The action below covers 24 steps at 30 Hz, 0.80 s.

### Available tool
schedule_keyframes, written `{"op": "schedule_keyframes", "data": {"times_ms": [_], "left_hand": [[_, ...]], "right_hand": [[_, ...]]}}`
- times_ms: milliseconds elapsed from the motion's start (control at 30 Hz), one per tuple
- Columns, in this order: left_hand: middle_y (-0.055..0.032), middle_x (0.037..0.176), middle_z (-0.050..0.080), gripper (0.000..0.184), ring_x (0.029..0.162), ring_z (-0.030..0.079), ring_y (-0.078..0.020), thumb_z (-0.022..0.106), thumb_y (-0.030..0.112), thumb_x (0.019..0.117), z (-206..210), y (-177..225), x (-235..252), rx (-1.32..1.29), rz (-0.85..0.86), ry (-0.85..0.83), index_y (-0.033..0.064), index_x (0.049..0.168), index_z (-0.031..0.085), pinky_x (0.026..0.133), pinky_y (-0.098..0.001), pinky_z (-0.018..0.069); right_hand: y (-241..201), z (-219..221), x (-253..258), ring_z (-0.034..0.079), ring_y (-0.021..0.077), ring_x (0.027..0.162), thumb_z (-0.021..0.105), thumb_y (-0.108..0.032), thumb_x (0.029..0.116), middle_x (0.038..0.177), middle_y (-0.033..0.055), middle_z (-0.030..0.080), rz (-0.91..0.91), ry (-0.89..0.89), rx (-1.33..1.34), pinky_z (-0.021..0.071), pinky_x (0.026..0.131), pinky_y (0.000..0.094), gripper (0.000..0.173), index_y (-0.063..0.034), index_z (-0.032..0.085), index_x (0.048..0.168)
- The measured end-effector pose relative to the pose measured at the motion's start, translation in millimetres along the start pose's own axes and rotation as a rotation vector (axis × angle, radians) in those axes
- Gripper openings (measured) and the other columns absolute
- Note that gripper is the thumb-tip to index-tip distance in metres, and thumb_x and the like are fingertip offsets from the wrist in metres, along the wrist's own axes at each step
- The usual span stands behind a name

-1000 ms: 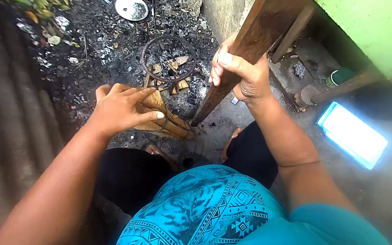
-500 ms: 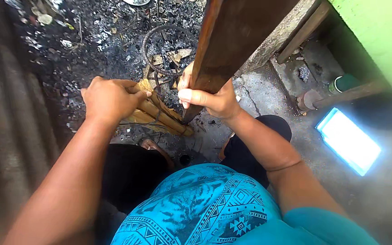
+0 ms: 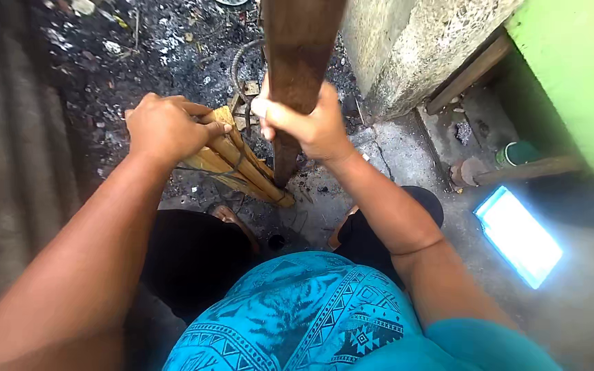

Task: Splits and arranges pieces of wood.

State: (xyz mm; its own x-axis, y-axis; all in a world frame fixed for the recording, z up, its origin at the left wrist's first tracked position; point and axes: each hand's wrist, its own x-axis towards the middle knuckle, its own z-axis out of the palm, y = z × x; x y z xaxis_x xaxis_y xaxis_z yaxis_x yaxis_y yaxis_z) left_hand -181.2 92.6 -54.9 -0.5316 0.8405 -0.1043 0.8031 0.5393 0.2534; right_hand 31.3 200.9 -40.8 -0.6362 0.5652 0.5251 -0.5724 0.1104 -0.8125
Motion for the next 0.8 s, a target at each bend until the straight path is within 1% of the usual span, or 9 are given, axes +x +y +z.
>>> {"op": "schedule_keyframes", "data": {"times_ms": [100, 167, 267, 367, 500, 633, 667, 733, 800], "left_hand": [[-0.0150, 0.132, 0.067, 0.041, 0.133, 0.048, -0.0485, 0.068, 0.054, 0.0925, 2, -5, 2, -0.009, -0.006, 0.006, 0.0222, 0.118, 0.076, 0.099, -0.0775, 0.0326], [-0.0179, 0.131, 0.066, 0.043, 0.132, 0.048, -0.0487, 0.070, 0.054, 0.0912, -1, -2, 3, -0.021, -0.013, 0.012, 0.0205, 0.117, 0.077, 0.099, -0.0765, 0.0324], [-0.0180, 0.132, 0.066, 0.048, 0.132, 0.048, -0.0487, 0.069, 0.059, 0.0908, -1, -1, 4, -0.030, -0.023, -0.006, 0.0209, 0.118, 0.076, 0.102, -0.0758, 0.0315], [-0.0160, 0.129, 0.068, 0.047, 0.132, 0.050, -0.0478, 0.067, 0.061, 0.0910, -1, -1, 10, -0.012, -0.014, -0.004, 0.0237, 0.118, 0.077, 0.101, -0.0773, 0.0320], [-0.0120, 0.130, 0.068, 0.045, 0.133, 0.050, -0.0460, 0.066, 0.062, 0.0915, 1, -3, 15, 0.003, -0.001, -0.010, 0.0265, 0.117, 0.077, 0.102, -0.0763, 0.0325], [-0.0126, 0.129, 0.068, 0.045, 0.133, 0.050, -0.0437, 0.066, 0.061, 0.0913, 1, -3, 14, 0.000, -0.008, -0.012, 0.0247, 0.115, 0.077, 0.102, -0.0744, 0.0326], [-0.0141, 0.129, 0.068, 0.043, 0.133, 0.050, -0.0445, 0.068, 0.059, 0.0916, 0, -1, 14, -0.012, -0.013, -0.013, 0.0233, 0.115, 0.077, 0.103, -0.0746, 0.0318], [-0.0137, 0.130, 0.068, 0.043, 0.133, 0.049, -0.0446, 0.067, 0.059, 0.0922, 0, -1, 15, -0.013, -0.016, -0.018, 0.0240, 0.116, 0.077, 0.103, -0.0746, 0.0311], [-0.0121, 0.130, 0.068, 0.044, 0.133, 0.049, -0.0446, 0.066, 0.062, 0.0915, 0, 1, 14, 0.002, -0.007, -0.020, 0.0261, 0.116, 0.077, 0.103, -0.0754, 0.0313]], "right_hand": [[-52, 13, 18, 0.066, 0.0196, 0.056, 0.066, 0.005, 0.0886, 0.063, 0.0109, 0.062, -0.091, -0.021, 0.028, 0.0616, 0.057, 0.0390, 0.008, 0.0065, 0.059, 0.085], [-54, 17, 20, 0.065, 0.0204, 0.054, 0.067, 0.007, 0.0859, 0.061, 0.0120, 0.060, -0.155, 0.010, 0.036, 0.0608, 0.054, 0.0399, 0.011, 0.0065, 0.057, 0.082], [34, 6, -9, 0.067, 0.0176, 0.059, 0.072, 0.000, 0.0858, 0.072, 0.0111, 0.067, -0.086, 0.079, -0.063, 0.0613, 0.056, 0.0369, 0.023, 0.0102, 0.060, 0.103], [66, -6, -6, 0.066, 0.0168, 0.057, 0.070, 0.003, 0.0874, 0.069, 0.0094, 0.067, 0.032, 0.090, -0.072, 0.0608, 0.056, 0.0350, 0.017, 0.0082, 0.061, 0.100], [7, -3, 15, 0.066, 0.0205, 0.055, 0.068, 0.002, 0.0893, 0.064, 0.0095, 0.064, -0.038, 0.037, -0.008, 0.0616, 0.056, 0.0415, 0.013, 0.0066, 0.059, 0.096], [-48, 12, 30, 0.066, 0.0243, 0.053, 0.069, 0.005, 0.0866, 0.060, 0.0133, 0.061, -0.184, 0.019, 0.068, 0.0619, 0.055, 0.0450, 0.014, 0.0048, 0.055, 0.083], [-36, 13, 24, 0.066, 0.0233, 0.053, 0.070, 0.003, 0.0863, 0.061, 0.0128, 0.061, -0.198, 0.035, 0.054, 0.0619, 0.053, 0.0440, 0.015, 0.0056, 0.055, 0.087], [28, 5, 1, 0.066, 0.0186, 0.057, 0.073, -0.001, 0.0869, 0.070, 0.0109, 0.065, -0.175, 0.071, -0.001, 0.0607, 0.054, 0.0386, 0.027, 0.0097, 0.055, 0.105], [81, -7, -15, 0.066, 0.0162, 0.061, 0.071, 0.003, 0.0874, 0.075, 0.0105, 0.068, -0.079, 0.112, -0.043, 0.0606, 0.057, 0.0349, 0.024, 0.0108, 0.059, 0.107]]}}
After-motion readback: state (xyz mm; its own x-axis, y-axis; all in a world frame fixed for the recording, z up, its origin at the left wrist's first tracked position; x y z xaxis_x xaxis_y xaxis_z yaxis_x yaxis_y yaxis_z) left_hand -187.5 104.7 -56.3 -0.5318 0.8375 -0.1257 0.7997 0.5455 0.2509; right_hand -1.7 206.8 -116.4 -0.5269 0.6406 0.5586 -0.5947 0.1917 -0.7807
